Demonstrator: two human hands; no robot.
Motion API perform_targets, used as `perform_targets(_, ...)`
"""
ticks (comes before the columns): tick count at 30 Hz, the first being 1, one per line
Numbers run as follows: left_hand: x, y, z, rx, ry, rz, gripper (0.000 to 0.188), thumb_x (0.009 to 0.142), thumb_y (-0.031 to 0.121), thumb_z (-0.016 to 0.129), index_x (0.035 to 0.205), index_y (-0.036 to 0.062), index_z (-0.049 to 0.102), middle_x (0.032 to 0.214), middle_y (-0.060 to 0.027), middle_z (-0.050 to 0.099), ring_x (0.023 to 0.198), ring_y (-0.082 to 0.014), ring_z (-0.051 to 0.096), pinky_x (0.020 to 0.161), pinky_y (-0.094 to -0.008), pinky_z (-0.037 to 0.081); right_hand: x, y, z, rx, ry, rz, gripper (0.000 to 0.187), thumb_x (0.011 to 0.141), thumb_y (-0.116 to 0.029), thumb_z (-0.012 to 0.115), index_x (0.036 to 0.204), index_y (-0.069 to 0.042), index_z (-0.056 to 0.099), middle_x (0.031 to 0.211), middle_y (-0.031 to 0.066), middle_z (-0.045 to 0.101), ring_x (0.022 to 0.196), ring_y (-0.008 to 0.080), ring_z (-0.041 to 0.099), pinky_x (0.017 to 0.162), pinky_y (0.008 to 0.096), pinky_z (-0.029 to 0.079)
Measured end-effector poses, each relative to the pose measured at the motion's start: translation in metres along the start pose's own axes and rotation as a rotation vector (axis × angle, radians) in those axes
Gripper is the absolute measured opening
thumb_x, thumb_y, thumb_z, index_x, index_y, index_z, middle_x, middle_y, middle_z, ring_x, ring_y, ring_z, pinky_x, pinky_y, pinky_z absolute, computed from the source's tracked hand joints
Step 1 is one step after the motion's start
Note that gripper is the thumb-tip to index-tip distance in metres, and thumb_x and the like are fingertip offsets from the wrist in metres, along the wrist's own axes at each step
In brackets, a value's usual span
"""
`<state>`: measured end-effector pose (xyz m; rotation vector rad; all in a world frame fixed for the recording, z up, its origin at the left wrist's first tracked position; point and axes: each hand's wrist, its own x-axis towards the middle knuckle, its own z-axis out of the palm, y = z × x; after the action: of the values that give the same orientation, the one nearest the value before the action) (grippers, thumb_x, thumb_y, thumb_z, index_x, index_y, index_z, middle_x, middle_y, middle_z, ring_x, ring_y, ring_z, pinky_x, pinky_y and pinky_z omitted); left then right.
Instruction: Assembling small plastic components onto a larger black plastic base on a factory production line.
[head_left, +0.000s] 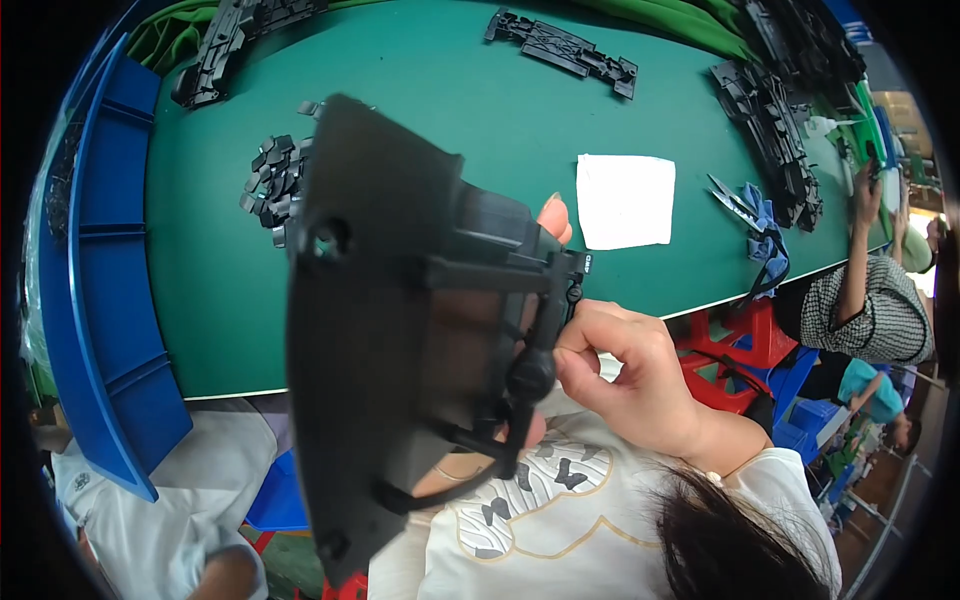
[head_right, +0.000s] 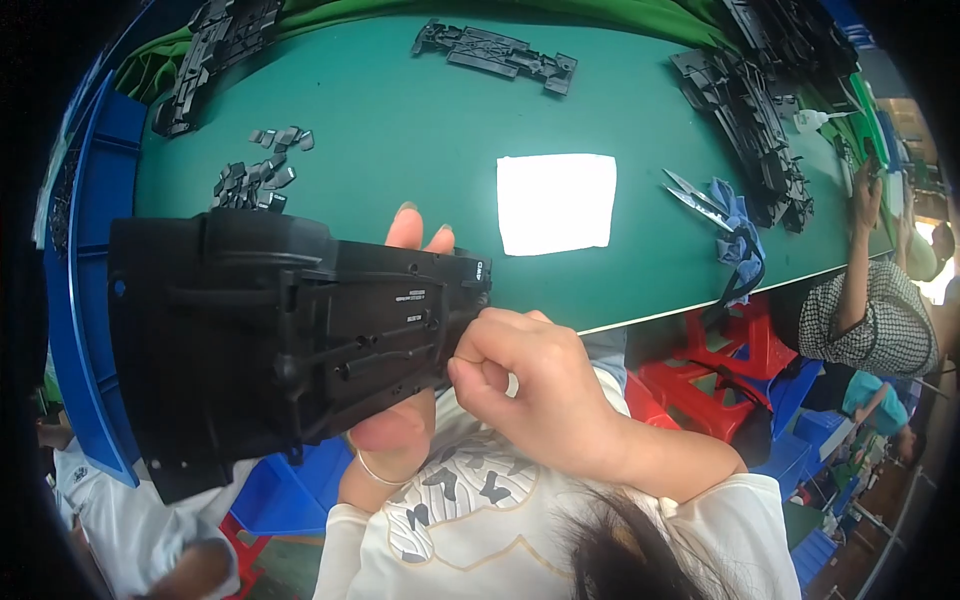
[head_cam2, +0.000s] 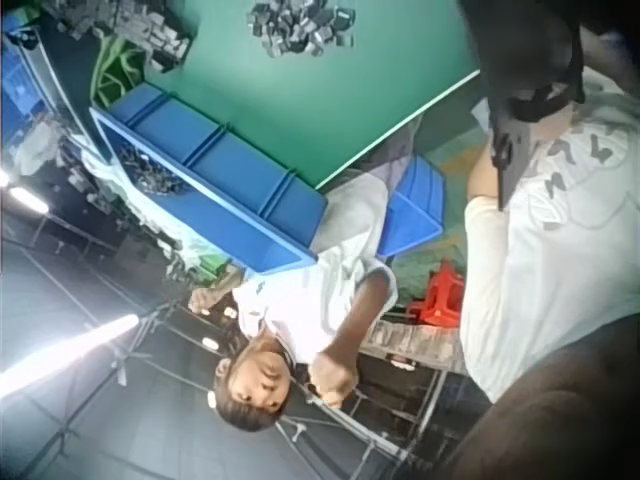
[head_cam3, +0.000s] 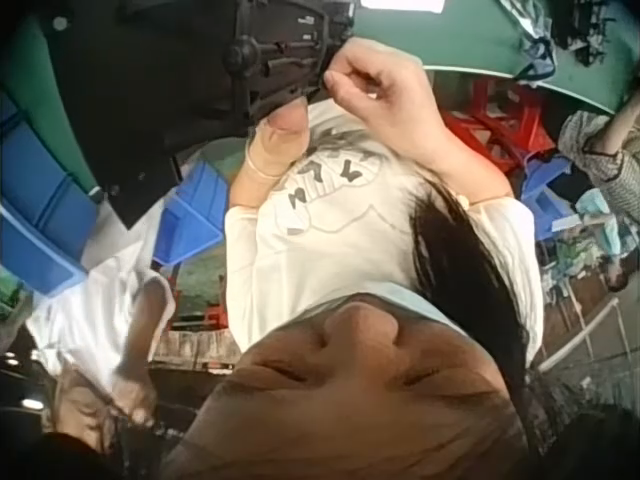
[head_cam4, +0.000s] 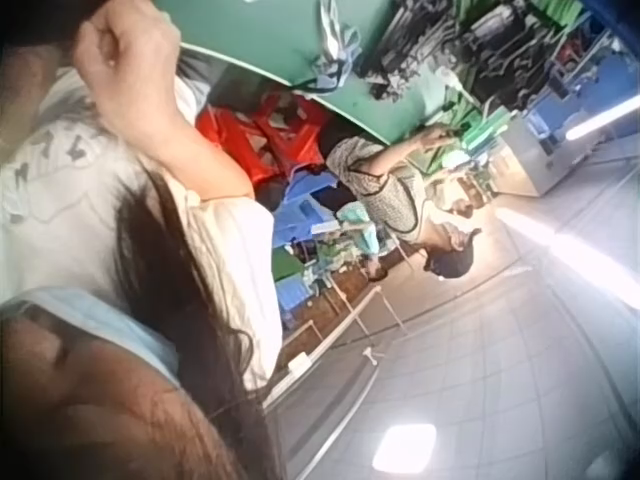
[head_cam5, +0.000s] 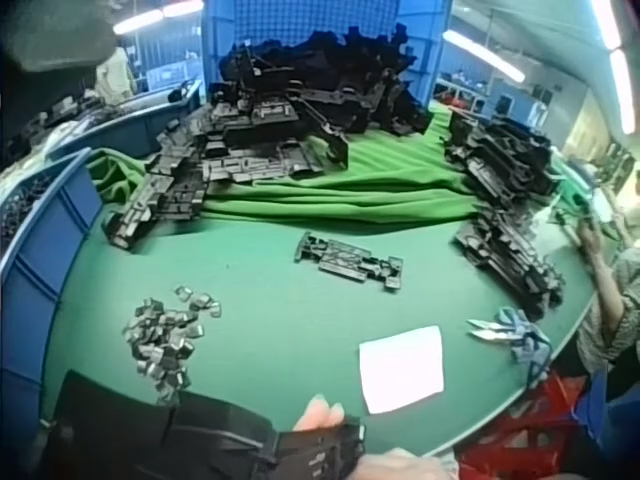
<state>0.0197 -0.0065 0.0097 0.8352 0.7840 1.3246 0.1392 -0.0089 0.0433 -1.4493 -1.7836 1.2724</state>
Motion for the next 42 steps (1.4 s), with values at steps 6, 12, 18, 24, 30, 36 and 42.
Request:
perform_targets(6, -0.001, -0.004, -0.008, 0.120, -0.079, 0.087, 0.090, 0.063, 0.072, 0.032, 0.127, 0.0106, 0.019, 0.129, -0.0184, 0.022, 0.115, -0.0322, 0.030, 0.094, -0.0438, 0.026, -0.001, 0.000, 0.005, -0.044, 0.032, -0.058, 0.011, 0.067, -0.003, 0.057, 0.063, -0.005, 0.047, 0.057, 0.0030, 0.044, 0.049, 0.0155, 0.044, 0.052, 0.0269, 0.030)
perform_targets(12, 0.000, 0.004, 0.002, 0.126, -0.029, 0.018, 0.090, 0.063, 0.072, 0.032, 0.128, 0.0108, 0.018, 0.130, -0.0184, 0.020, 0.117, -0.0325, 0.028, 0.094, -0.0443, 0.026, -0.002, -0.001, 0.004, -0.050, 0.025, -0.046, 0.008, 0.067, 0.005, 0.054, 0.064, -0.001, 0.049, 0.059, 0.0039, 0.046, 0.054, 0.0150, 0.043, 0.052, 0.0254, 0.033)
perform_targets(18, -0.001, 0.006, 0.004, 0.116, -0.070, 0.069, 0.086, 0.066, 0.069, 0.033, 0.127, 0.0108, 0.018, 0.130, -0.0183, 0.020, 0.116, -0.0321, 0.028, 0.094, -0.0437, 0.027, -0.001, -0.004, 0.004, -0.010, -0.004, -0.028, 0.007, 0.070, 0.003, 0.053, 0.066, 0.000, 0.049, 0.062, 0.0049, 0.048, 0.058, 0.0153, 0.046, 0.054, 0.0248, 0.036)
perform_targets(24, 0.002, 0.003, 0.004, 0.058, -0.049, 0.095, 0.087, 0.065, 0.069, 0.036, 0.127, 0.0108, 0.020, 0.129, -0.0186, 0.023, 0.115, -0.0318, 0.030, 0.093, -0.0429, 0.029, -0.003, -0.005, -0.001, 0.141, -0.002, 0.020, 0.006, 0.071, 0.001, 0.053, 0.067, 0.001, 0.050, 0.064, 0.0059, 0.049, 0.061, 0.0148, 0.047, 0.055, 0.0243, 0.036)
perform_targets(30, 0.004, 0.014, 0.006, 0.133, -0.017, -0.006, 0.091, 0.062, 0.072, 0.036, 0.127, 0.0110, 0.020, 0.129, -0.0188, 0.023, 0.115, -0.0317, 0.031, 0.093, -0.0429, 0.029, -0.001, -0.002, 0.000, 0.093, -0.014, 0.009, 0.007, 0.071, 0.001, 0.052, 0.065, 0.001, 0.050, 0.063, 0.0053, 0.049, 0.060, 0.0141, 0.047, 0.054, 0.0238, 0.035)
perform_targets(36, 0.001, 0.001, -0.007, 0.160, -0.084, 0.022, 0.094, 0.060, 0.073, 0.036, 0.128, 0.0116, 0.017, 0.130, -0.0183, 0.020, 0.116, -0.0316, 0.029, 0.093, -0.0429, 0.028, 0.000, 0.000, 0.001, 0.061, 0.017, 0.006, 0.008, 0.067, -0.003, 0.056, 0.063, -0.003, 0.049, 0.057, 0.0038, 0.045, 0.050, 0.0146, 0.045, 0.052, 0.0259, 0.032)
perform_targets(42, 0.001, -0.003, -0.017, 0.160, -0.199, 0.020, 0.095, 0.058, 0.074, 0.037, 0.128, 0.0122, 0.017, 0.130, -0.0182, 0.020, 0.116, -0.0314, 0.029, 0.094, -0.0427, 0.028, 0.000, -0.001, -0.001, 0.059, 0.009, 0.015, 0.009, 0.067, -0.003, 0.056, 0.062, -0.003, 0.049, 0.056, 0.0034, 0.045, 0.049, 0.0142, 0.045, 0.052, 0.0258, 0.032)
